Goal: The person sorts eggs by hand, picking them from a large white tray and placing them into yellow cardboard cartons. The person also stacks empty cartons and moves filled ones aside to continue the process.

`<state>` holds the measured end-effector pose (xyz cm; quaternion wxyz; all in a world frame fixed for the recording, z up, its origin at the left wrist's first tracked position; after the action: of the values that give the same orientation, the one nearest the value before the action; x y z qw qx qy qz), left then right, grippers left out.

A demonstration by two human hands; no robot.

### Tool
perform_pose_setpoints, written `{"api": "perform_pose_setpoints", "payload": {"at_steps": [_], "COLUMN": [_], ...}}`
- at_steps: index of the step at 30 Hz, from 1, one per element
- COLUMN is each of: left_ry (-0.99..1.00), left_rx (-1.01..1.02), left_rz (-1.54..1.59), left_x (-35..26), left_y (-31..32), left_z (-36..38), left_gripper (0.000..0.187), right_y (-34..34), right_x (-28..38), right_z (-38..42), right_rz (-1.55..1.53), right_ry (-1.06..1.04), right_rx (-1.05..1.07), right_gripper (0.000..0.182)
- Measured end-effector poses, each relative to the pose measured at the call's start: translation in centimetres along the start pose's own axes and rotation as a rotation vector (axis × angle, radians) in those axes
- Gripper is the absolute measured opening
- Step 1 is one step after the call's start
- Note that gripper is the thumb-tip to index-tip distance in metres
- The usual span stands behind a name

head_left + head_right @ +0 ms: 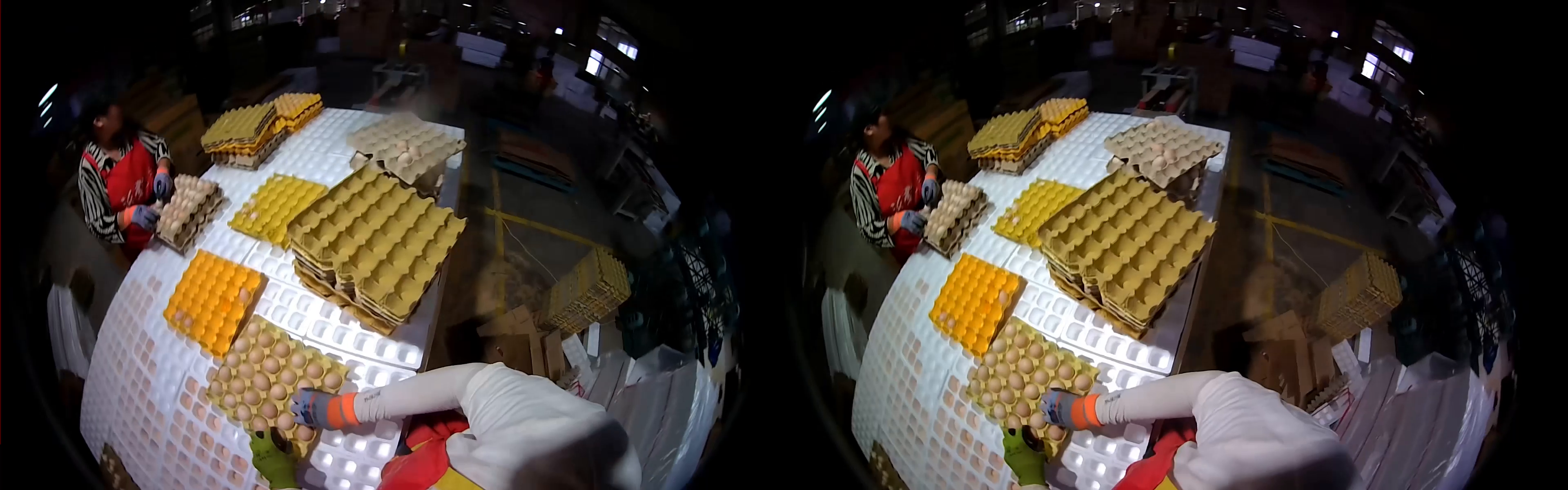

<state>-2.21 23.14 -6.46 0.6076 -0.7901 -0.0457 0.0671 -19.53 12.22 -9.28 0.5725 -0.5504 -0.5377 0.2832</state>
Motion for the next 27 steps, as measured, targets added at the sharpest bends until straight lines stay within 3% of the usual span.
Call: {"api": "perform_pose_setpoints", "payload": {"at_steps": [2,5,8,9,10,11,12,13,14,15,18,19,20,22,23,26,27], "left_ry": [0.035,0.021,-0.096,-0.184,-0.275,-0.412,-0.388,-0.365,-0.340,-0.636,-0.848,-0.729,-0.599,-0.235,0.158,-0.003,-0.016], "left_rx": [0.019,0.115,0.291,0.337,0.360,0.256,0.141,0.017,-0.107,-0.024,0.055,0.159,0.187,-0.078,-0.236,-0.058,-0.119], "left_rz": [-0.122,0.009,0.413,0.588,0.744,0.921,1.003,1.086,1.163,1.388,1.627,1.334,1.084,0.602,-0.103,-0.093,-0.159], "left_x": [-0.5,-0.4,0.7,1.0,1.1,0.9,2.2,4.4,5.8,0.5,3.7,3.1,4.8,5.2,4.4,3.6,3.5], "left_y": [0.6,0.6,-0.9,-1.5,-2.2,-3.0,-1.5,1.4,2.8,-5.3,-3.2,-4.7,-3.0,-0.1,-2.5,0.8,1.6], "left_z": [0.1,-0.1,-0.2,0.1,0.3,0.5,1.4,2.9,3.8,2.5,2.5,1.3,0.8,-0.2,-1.3,-2.7,-3.1], "left_gripper": [0.037,0.039,0.042,0.043,0.044,0.039,0.041,0.043,0.045,0.045,0.044,0.041,0.037,0.037,0.043,0.036,0.037], "right_y": [1.3,0.2,-3.8,-2.4,-1.8,-1.5,-1.1,-1.0,1.9,4.8,6.0,4.6,3.3,-1.8,1.4,0.5,-3.0], "right_x": [0.3,-0.8,-1.1,-1.8,-1.5,-0.8,0.0,1.9,2.2,2.5,1.1,0.7,0.5,1.8,0.7,0.4,1.5], "right_z": [-0.3,0.5,1.1,1.0,0.5,-0.1,-0.7,-0.8,-1.6,-2.3,-3.6,-3.6,-2.7,-0.7,-0.4,0.8,1.2], "right_rz": [-0.076,-0.345,-1.110,-1.243,-1.104,-0.969,-0.831,-0.404,-0.193,-0.095,-0.219,-0.331,-0.488,-0.803,-0.979,-1.973,-2.025], "right_ry": [0.006,0.129,0.306,0.282,0.273,0.265,0.250,0.190,0.106,0.092,0.145,0.182,0.247,0.366,0.321,0.496,0.409], "right_rx": [-0.007,-0.035,-0.300,-0.235,-0.189,-0.147,-0.101,-0.004,0.038,0.094,0.149,0.148,0.105,0.019,-0.147,0.071,-0.072], "right_gripper": [0.020,0.036,0.046,0.054,0.054,0.053,0.052,0.042,0.041,0.041,0.053,0.059,0.050,0.033,0.041,0.040,0.042]}}
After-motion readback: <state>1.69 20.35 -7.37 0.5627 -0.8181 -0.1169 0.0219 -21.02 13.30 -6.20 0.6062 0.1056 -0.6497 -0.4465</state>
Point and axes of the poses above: each hand's wrist, its own z-axis away from the middle knuckle, its own y-axis out of the palm, x = y × z, the point moved 2 cm from there along -z, towards the middle knuckle, and after that the axes turned 12 degrees about -z, right-handed, at the moved point
